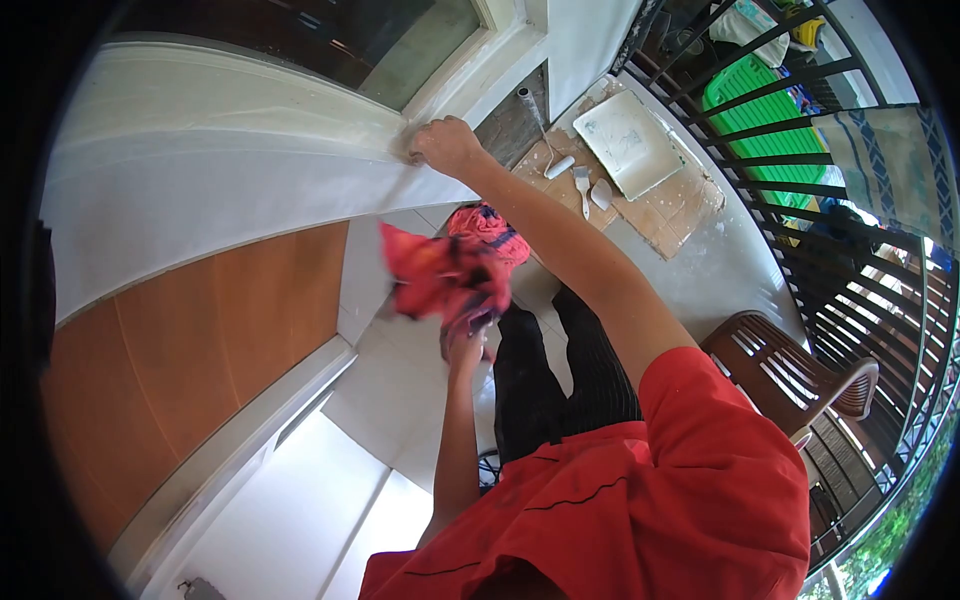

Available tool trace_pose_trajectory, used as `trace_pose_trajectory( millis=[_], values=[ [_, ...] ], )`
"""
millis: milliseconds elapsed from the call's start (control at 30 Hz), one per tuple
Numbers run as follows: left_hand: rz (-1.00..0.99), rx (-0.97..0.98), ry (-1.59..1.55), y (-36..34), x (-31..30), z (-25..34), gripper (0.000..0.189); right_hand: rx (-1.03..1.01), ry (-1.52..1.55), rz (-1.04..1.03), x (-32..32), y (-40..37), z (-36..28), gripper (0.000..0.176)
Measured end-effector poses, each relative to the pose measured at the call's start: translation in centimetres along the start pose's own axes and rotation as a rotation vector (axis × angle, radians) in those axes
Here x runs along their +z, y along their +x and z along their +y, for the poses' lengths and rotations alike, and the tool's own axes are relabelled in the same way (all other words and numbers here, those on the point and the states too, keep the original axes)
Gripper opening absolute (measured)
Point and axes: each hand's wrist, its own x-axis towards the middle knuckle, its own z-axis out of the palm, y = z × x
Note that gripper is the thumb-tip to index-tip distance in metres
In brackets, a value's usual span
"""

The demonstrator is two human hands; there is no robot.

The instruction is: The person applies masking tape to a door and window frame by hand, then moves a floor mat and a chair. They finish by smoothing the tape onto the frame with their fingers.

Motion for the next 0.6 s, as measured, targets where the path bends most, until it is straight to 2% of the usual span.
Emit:
trace_pose_trajectory(
  millis=[33,67,167,333,433,533,600],
  values=[
    [-0.096,0.028,0.098,0.0,0.1,-0.3,0.031,-0.033,-0.001,0.031,0.1,0.0,0.1,0.012],
    [-0.093,0.025,0.094,-0.2,0.5,-0.2,0.031,-0.067,-0.001,0.062,0.3,0.0,0.1,0.012],
    [0.091,-0.116,0.116,-0.6,2.0,-0.6,0.035,-0.080,0.009,0.012,0.2,0.1,0.2,0.011],
    [0.133,-0.051,0.158,0.8,2.8,-5.5,0.041,-0.159,-0.009,0.002,-0.6,-0.4,0.4,0.018],
    [0.091,-0.148,0.162,2.9,3.5,-6.8,0.042,-0.215,-0.091,0.034,0.5,0.2,1.0,0.020],
    [0.065,-0.161,0.154,4.1,3.5,-3.0,0.041,-0.217,-0.072,0.063,1.0,0.5,1.1,0.018],
    [0.062,-0.150,0.118,5.0,4.2,-2.9,0.040,-0.204,-0.023,0.074,0.6,0.2,0.8,0.017]
  ],
)
